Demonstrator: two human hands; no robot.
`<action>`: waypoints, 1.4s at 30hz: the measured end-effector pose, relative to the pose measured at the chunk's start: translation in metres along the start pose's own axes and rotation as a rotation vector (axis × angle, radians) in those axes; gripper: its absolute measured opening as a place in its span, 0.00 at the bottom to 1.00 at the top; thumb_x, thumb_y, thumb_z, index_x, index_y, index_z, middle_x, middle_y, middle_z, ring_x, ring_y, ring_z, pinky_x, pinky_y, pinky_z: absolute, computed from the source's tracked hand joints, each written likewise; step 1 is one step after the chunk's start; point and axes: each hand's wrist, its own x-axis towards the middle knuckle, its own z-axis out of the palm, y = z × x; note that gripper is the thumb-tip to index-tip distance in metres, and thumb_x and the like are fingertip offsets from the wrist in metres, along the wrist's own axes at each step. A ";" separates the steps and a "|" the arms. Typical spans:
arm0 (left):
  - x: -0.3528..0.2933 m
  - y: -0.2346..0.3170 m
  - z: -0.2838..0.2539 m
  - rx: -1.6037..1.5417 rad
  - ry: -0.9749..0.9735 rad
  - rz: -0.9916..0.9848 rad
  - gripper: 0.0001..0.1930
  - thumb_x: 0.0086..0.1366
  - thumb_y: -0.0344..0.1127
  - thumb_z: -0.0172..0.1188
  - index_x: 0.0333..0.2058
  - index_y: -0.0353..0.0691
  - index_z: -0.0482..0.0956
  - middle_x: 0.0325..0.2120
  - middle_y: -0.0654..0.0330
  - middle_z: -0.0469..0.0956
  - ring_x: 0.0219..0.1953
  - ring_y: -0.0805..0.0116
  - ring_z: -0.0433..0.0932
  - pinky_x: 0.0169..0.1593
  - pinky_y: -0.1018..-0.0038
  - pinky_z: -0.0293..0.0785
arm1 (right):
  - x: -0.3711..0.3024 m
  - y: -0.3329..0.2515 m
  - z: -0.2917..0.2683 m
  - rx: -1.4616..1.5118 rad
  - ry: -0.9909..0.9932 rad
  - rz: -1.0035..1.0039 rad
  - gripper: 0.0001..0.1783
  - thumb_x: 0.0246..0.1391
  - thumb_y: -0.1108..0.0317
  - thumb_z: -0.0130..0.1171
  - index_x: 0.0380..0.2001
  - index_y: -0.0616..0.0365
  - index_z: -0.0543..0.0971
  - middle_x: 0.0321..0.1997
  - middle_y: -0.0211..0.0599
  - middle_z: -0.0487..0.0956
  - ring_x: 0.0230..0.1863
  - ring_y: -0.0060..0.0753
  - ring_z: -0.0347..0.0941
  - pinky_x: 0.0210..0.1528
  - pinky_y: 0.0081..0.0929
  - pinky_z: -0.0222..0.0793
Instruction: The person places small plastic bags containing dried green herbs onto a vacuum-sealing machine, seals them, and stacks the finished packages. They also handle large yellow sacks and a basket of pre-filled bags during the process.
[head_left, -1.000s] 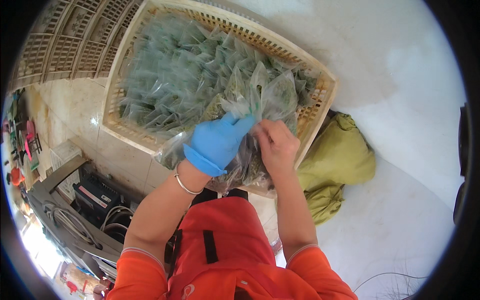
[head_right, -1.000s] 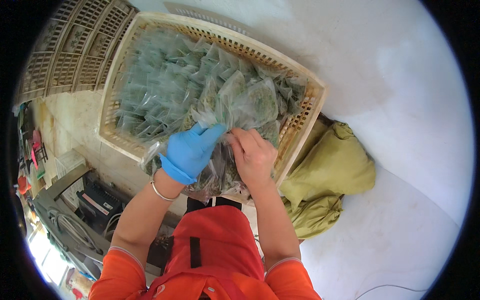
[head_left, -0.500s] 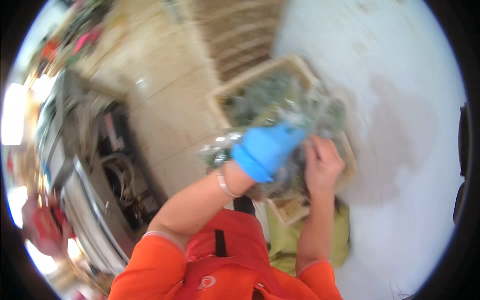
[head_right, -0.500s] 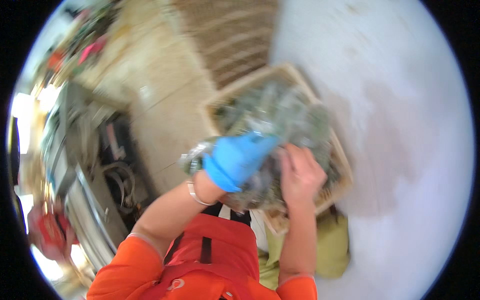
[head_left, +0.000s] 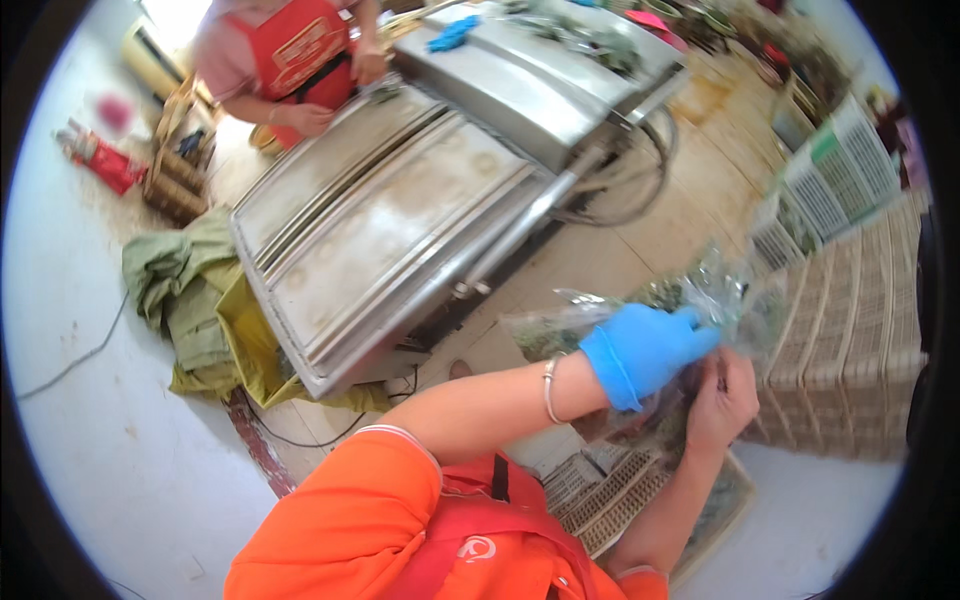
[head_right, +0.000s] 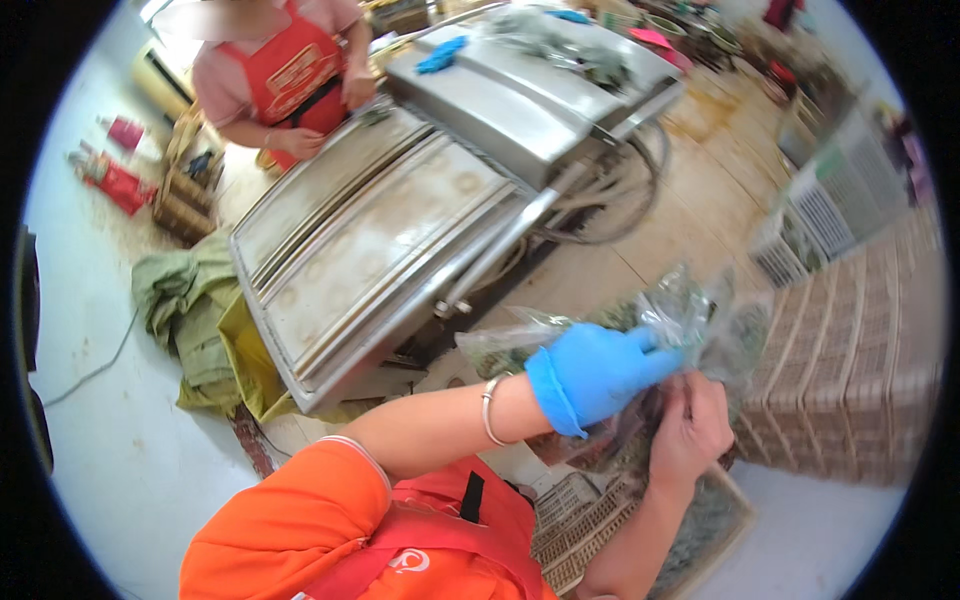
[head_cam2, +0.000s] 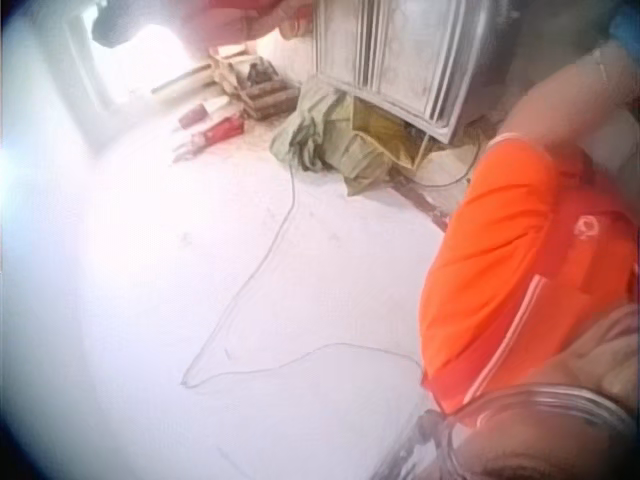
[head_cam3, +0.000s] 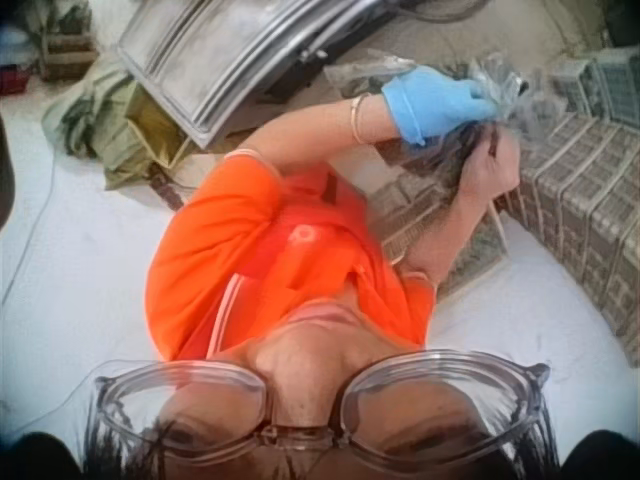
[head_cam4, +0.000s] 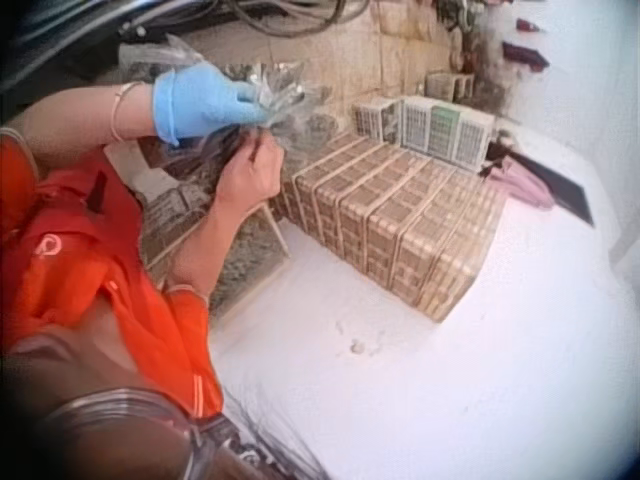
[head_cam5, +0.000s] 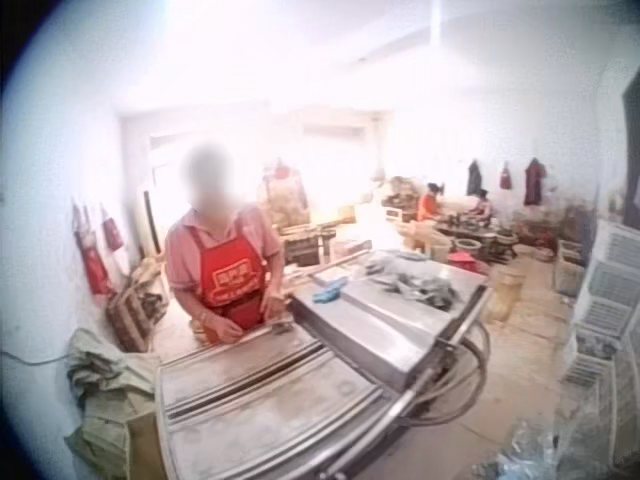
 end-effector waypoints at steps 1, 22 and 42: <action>-0.011 -0.028 -0.025 0.017 0.132 -0.038 0.18 0.58 0.32 0.56 0.49 0.50 0.73 0.35 0.53 0.74 0.22 0.50 0.78 0.24 0.60 0.75 | 0.019 -0.020 0.034 0.042 -0.056 -0.035 0.10 0.49 0.83 0.61 0.36 0.63 0.81 0.26 0.40 0.75 0.26 0.33 0.74 0.31 0.26 0.70; -0.250 -0.392 -0.231 0.309 0.640 -1.092 0.17 0.60 0.32 0.62 0.49 0.48 0.79 0.44 0.53 0.79 0.42 0.50 0.80 0.43 0.64 0.78 | 0.099 -0.244 0.569 0.410 -0.666 -0.781 0.07 0.47 0.63 0.66 0.30 0.47 0.79 0.26 0.30 0.76 0.25 0.40 0.76 0.25 0.36 0.70; -0.259 -0.331 -0.244 0.883 0.329 -1.191 0.40 0.59 0.56 0.61 0.67 0.48 0.61 0.65 0.51 0.56 0.63 0.47 0.56 0.67 0.47 0.48 | 0.078 -0.217 0.553 0.339 -0.814 -0.817 0.55 0.41 0.38 0.67 0.71 0.42 0.57 0.71 0.62 0.51 0.71 0.65 0.46 0.67 0.67 0.41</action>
